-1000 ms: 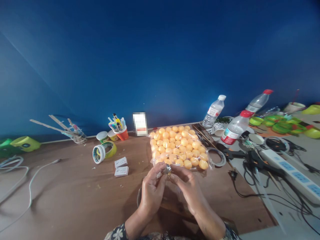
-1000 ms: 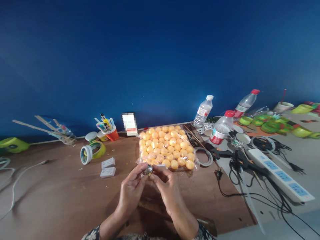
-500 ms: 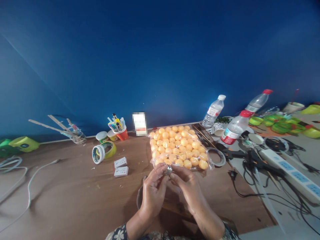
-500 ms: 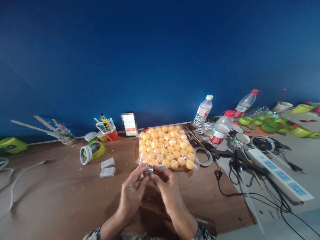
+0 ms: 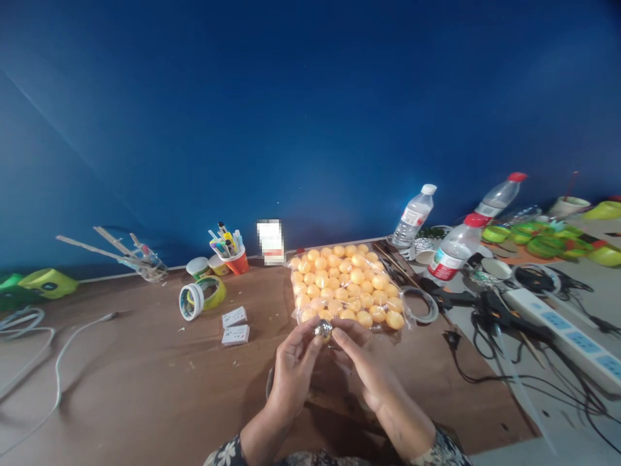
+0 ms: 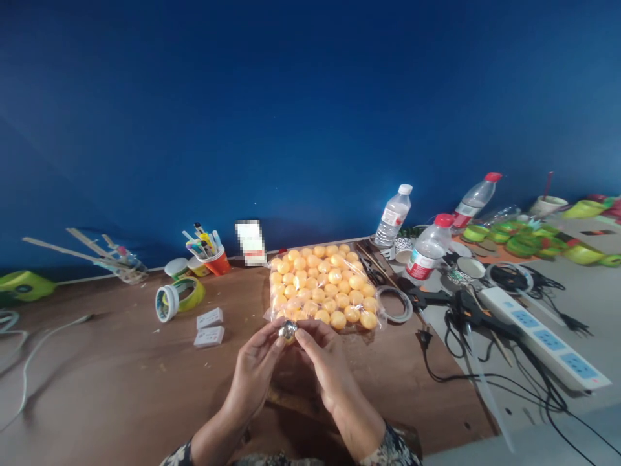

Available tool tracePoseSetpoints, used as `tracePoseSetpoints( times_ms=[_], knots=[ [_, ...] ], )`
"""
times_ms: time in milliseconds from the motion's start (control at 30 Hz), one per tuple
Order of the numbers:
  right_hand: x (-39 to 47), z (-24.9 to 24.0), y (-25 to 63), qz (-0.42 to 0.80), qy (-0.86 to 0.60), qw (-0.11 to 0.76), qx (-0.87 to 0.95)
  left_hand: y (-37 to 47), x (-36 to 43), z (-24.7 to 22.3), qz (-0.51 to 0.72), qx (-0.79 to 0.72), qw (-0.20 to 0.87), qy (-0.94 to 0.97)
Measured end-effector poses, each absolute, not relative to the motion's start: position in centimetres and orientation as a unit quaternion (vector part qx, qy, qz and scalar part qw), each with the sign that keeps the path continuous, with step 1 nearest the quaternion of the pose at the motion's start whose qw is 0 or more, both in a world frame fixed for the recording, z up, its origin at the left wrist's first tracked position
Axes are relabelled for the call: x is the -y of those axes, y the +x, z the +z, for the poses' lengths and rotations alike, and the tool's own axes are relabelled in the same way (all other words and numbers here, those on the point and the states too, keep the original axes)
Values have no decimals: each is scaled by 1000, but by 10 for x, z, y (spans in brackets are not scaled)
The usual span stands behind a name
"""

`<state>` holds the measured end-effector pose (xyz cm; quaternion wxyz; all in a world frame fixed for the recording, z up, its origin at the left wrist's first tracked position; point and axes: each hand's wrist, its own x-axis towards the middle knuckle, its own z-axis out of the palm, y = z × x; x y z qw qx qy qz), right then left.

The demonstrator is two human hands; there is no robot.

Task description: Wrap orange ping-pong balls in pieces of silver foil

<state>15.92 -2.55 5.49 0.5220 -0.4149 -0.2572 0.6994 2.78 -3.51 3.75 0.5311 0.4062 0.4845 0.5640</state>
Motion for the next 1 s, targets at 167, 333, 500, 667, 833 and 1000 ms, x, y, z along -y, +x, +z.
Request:
tracePoseSetpoints(
  times_ms=[167, 333, 500, 667, 833, 1000],
  knots=[
    [27, 50, 157, 683, -448, 513, 263, 27, 36, 39, 551, -495, 514, 433],
    [26, 45, 155, 710, -407, 518, 249, 25, 35, 39, 558, -501, 500, 433],
    [25, 47, 157, 740, -370, 516, 223, 25, 36, 41, 567, -498, 476, 450],
    [26, 43, 155, 727, -382, 517, 244, 24, 37, 39, 571, -499, 439, 483],
    [31, 35, 152, 718, -387, 510, 273, 20, 36, 36, 559, -489, 471, 476],
    [19, 42, 172, 704, -423, 477, 313, 15, 35, 42, 585, -453, 569, 359]
  ],
)
